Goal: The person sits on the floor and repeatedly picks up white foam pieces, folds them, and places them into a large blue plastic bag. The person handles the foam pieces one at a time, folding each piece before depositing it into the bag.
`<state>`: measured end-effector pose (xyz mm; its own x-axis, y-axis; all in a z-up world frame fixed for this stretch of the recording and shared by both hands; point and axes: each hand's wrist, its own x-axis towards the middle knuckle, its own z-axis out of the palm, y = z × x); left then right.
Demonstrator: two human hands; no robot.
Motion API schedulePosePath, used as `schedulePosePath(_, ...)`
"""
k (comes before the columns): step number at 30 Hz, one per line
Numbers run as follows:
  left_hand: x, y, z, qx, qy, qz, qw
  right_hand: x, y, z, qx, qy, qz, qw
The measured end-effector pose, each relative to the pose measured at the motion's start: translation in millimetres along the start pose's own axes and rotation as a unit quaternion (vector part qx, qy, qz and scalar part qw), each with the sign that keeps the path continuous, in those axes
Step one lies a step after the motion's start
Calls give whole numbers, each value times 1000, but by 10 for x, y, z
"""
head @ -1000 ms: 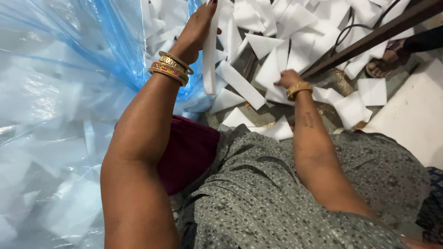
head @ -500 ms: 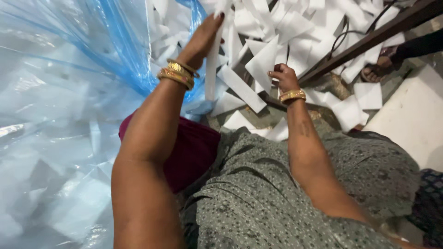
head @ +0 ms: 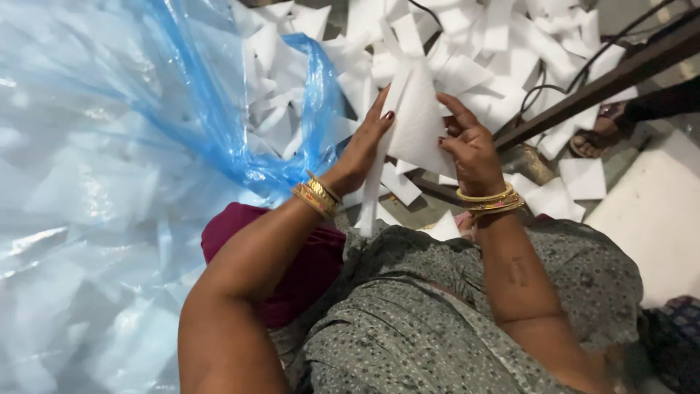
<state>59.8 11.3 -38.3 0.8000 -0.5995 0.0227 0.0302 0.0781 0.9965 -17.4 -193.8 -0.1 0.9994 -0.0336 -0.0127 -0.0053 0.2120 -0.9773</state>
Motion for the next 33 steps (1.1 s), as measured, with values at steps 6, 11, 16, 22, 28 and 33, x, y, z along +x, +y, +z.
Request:
schedulePosePath(6, 44, -46, 230, -196, -9, -22, 980, -100, -180, -128, -100, -25, 21, 994)
schedulePosePath(11, 21, 16, 324, -175, -5, -7, 985, -77, -338, -248, -149, -29, 37, 988)
schedulePosePath(16, 11, 48, 351, -197, 7, 27, 980, 40, -333, -255, -170, -74, 26, 982)
schedulePosePath(22, 123, 184, 298, -200, 16, -3, 980, 237, -312, -342, -262, -99, 9, 960)
schedulePosePath(28, 401, 374, 283, -267, 22, -112, 957, 613, -184, -489, -180, -70, 57, 979)
schedulePosePath(33, 972, 314, 197, -296, 37, -148, 943, 1021, -308, -692, -300, -97, -1, 949)
